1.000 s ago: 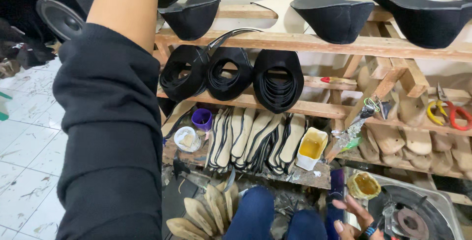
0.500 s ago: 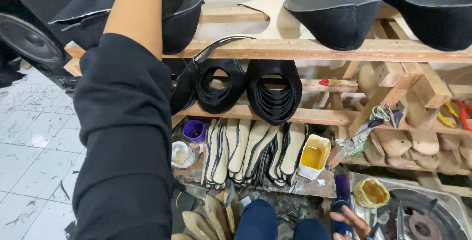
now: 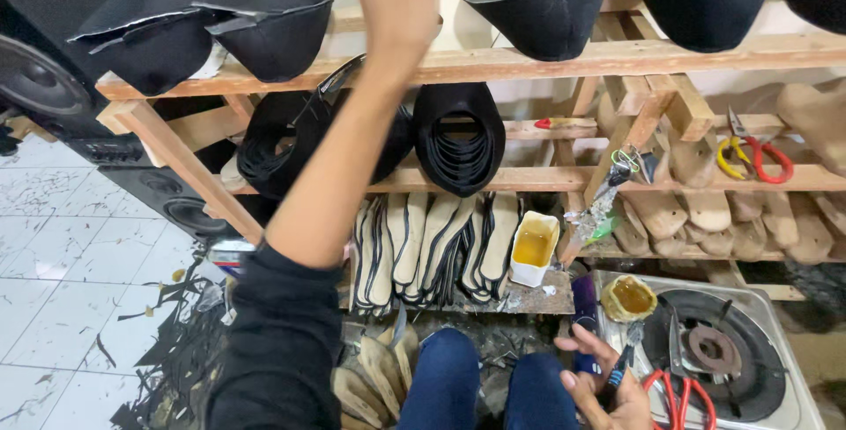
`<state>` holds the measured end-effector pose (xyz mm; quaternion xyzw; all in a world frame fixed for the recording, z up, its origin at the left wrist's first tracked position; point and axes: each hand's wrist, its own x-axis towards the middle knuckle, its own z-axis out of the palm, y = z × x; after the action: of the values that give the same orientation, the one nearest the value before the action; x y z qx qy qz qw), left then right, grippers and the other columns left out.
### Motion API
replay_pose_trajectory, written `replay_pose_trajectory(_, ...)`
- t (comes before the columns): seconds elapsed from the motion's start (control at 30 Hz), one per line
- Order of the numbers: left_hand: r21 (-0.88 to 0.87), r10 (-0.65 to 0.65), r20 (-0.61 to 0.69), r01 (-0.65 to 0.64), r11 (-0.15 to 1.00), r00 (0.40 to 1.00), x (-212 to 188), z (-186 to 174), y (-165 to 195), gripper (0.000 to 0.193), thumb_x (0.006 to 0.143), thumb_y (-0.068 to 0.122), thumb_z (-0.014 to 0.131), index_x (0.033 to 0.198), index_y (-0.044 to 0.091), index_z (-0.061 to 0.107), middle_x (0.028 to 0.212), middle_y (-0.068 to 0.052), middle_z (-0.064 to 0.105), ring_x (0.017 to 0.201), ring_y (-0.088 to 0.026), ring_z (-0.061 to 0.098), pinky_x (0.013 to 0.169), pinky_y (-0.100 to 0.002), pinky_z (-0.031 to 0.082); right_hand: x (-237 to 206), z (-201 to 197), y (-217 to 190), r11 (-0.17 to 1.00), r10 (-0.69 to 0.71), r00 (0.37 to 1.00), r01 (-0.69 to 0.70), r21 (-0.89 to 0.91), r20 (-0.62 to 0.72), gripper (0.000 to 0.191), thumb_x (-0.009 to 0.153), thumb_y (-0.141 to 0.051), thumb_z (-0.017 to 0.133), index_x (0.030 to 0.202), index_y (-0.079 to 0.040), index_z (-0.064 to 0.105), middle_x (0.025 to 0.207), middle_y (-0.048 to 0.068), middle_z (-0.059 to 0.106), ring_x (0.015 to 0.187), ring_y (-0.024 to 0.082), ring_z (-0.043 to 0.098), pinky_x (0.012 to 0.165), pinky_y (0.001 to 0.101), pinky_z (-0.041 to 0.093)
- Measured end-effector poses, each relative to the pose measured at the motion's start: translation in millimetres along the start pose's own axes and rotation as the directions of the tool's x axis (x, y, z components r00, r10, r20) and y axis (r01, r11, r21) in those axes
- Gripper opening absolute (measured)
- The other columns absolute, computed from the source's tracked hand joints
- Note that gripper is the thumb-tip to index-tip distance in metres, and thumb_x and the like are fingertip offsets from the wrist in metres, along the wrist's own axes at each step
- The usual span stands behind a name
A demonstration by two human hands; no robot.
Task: The person trims the edges of black shoe components using a small knife. They hold each component, scrape along the perimeter to remove excess material, and place the finished pieces on a wooden shelf. The person repeats this process for multiple components.
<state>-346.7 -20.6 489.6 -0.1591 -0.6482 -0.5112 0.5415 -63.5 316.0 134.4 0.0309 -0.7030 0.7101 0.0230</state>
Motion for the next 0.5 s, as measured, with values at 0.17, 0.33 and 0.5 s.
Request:
replay_pose_trajectory(0.17,0.082,-0.085,0.040,0.081,0.993,0.996,-123,76,78,0.121,0.083,0.017,0.081,0.161,-0.001,-0.010,0.159,-0.041,0.013,0.151,-0.056,0.020,0.125,-0.059,0.018,-28,1,-36,0.993,-0.113,0.994,0.113,-0.039,-0.007,0.070,0.080,0.010,0.068,0.146,-0.004,0.049,0.123,0.011,0.072,0.051,-0.003,0.046,0.053,0.0157,0.041)
replay_pose_trajectory(0.33,0.339,-0.078,-0.072,0.098,0.936,0.994,-120,139,81,0.135,0.064,0.030,0.089,0.155,0.002,-0.007,0.156,-0.043,0.010,0.141,-0.063,0.025,0.117,-0.063,0.023,-58,-10,-43,0.997,-0.077,0.989,0.078,0.002,-0.124,0.070,0.080,0.011,0.067,0.145,-0.004,0.050,0.124,0.013,0.071,0.055,-0.001,0.053,0.053,0.0163,0.041)
replay_pose_trajectory(0.5,0.393,-0.162,-0.082,0.182,0.902,0.983,-99,140,64,0.122,0.074,0.010,0.079,0.158,0.003,-0.008,0.152,-0.044,0.024,0.134,-0.058,0.039,0.112,-0.056,0.036,-72,-21,-47,0.989,-0.148,0.977,0.144,-0.034,-0.151,0.069,0.081,0.012,0.065,0.147,-0.004,0.050,0.125,0.015,0.071,0.060,-0.002,0.055,0.058,0.0148,0.042)
